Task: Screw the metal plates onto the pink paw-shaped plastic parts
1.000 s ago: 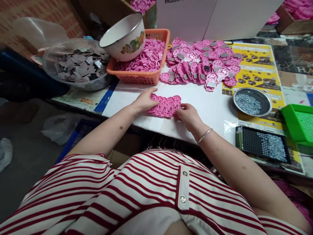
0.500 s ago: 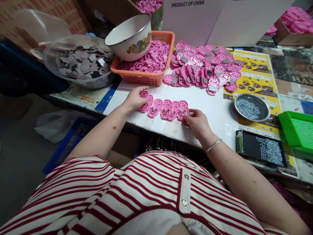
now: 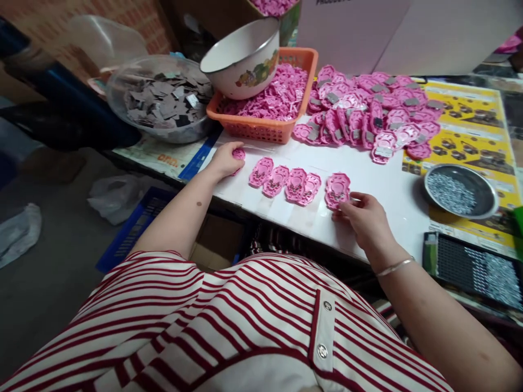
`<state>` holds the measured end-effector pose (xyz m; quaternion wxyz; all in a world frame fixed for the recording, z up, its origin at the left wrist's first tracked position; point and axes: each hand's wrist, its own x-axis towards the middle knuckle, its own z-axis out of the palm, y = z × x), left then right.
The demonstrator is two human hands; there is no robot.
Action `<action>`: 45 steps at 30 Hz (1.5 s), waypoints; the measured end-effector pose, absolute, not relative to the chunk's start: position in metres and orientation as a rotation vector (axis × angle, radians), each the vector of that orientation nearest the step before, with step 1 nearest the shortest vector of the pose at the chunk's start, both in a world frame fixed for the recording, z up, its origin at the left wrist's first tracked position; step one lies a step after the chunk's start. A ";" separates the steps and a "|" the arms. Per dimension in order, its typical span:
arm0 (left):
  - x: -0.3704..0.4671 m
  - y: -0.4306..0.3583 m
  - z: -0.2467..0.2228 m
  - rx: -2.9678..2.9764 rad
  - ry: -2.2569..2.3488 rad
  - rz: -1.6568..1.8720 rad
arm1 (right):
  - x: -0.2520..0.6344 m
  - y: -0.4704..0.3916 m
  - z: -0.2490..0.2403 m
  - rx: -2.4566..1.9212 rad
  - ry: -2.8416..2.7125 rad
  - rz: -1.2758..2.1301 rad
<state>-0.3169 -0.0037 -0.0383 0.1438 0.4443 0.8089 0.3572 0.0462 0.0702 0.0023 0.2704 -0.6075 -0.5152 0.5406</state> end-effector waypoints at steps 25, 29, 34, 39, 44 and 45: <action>-0.249 -0.042 -0.038 1.521 2.661 0.870 | 0.068 0.070 -0.012 -1.586 -1.435 1.261; -0.241 -0.046 -0.038 1.792 2.511 0.926 | 0.072 0.060 -0.015 -1.526 -1.487 1.176; -0.216 -0.045 -0.036 2.092 2.130 0.833 | 0.069 0.043 -0.017 -1.347 -1.769 0.895; -0.218 -0.045 -0.040 1.995 2.297 0.766 | 0.045 0.042 -0.012 -0.937 -2.411 0.419; -0.222 -0.046 -0.038 1.986 2.396 0.797 | 0.026 0.039 -0.012 -0.784 -2.670 -0.018; -0.218 -0.044 -0.037 2.027 2.347 0.802 | 0.024 0.038 -0.012 -0.808 -2.684 -0.021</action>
